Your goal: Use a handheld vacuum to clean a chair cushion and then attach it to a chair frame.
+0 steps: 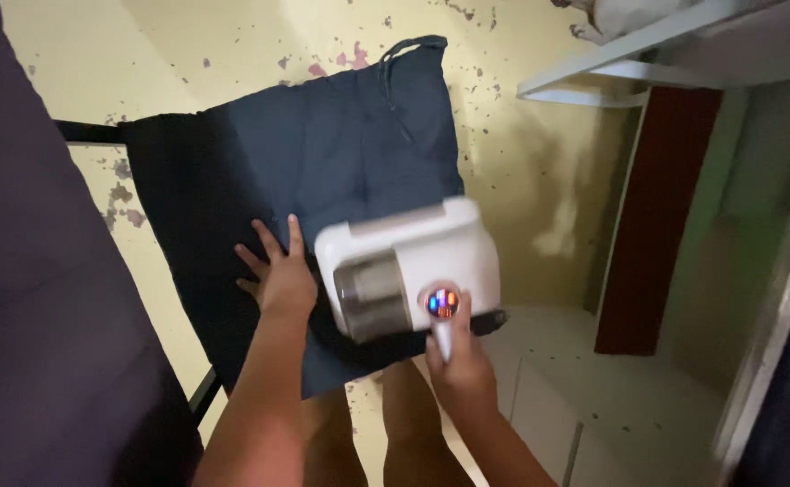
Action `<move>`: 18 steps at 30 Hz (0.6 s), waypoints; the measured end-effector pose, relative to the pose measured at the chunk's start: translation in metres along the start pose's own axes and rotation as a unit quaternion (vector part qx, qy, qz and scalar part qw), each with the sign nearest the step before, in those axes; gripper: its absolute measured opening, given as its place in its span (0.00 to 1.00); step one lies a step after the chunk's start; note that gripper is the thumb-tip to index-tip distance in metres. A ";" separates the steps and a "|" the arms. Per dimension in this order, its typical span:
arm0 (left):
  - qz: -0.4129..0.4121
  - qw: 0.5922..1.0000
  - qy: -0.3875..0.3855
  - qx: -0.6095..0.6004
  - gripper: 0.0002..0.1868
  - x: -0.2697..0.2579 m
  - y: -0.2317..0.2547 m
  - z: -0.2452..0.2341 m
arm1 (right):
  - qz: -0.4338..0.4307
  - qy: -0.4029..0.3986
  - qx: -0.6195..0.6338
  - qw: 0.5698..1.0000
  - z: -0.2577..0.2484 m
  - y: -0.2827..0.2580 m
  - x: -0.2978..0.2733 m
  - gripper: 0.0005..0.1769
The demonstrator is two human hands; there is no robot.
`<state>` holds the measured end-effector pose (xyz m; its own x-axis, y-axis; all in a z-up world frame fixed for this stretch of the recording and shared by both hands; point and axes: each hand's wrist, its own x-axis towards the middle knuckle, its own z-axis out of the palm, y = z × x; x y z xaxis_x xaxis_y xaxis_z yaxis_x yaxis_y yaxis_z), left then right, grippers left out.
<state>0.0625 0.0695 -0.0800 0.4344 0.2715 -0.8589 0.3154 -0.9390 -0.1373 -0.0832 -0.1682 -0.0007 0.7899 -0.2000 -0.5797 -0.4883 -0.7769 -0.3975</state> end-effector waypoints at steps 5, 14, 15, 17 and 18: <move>-0.017 0.999 -0.040 -0.017 0.52 -0.015 0.011 -0.021 | -0.021 0.034 0.068 0.997 -0.015 -0.062 0.090 0.54; -0.035 0.997 -0.056 -0.041 0.59 -0.011 0.012 -0.025 | -0.108 0.112 0.039 0.987 -0.032 -0.101 0.184 0.51; -0.037 0.997 -0.052 -0.048 0.61 -0.009 0.013 -0.028 | -0.174 0.159 0.026 0.972 -0.026 -0.087 0.183 0.50; -0.033 0.997 -0.048 -0.046 0.61 -0.005 0.014 -0.030 | -0.185 0.129 0.024 0.974 -0.033 -0.071 0.147 0.51; -0.029 0.997 -0.056 -0.042 0.60 -0.006 0.012 -0.026 | -0.188 0.092 0.018 0.978 -0.035 -0.060 0.123 0.53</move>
<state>0.0856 0.0618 -0.0636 0.3174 0.2954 -0.9011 0.4088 -0.9000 -0.1511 0.0562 -0.1665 -0.0232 0.9676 -0.0105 -0.2522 -0.1609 -0.7953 -0.5844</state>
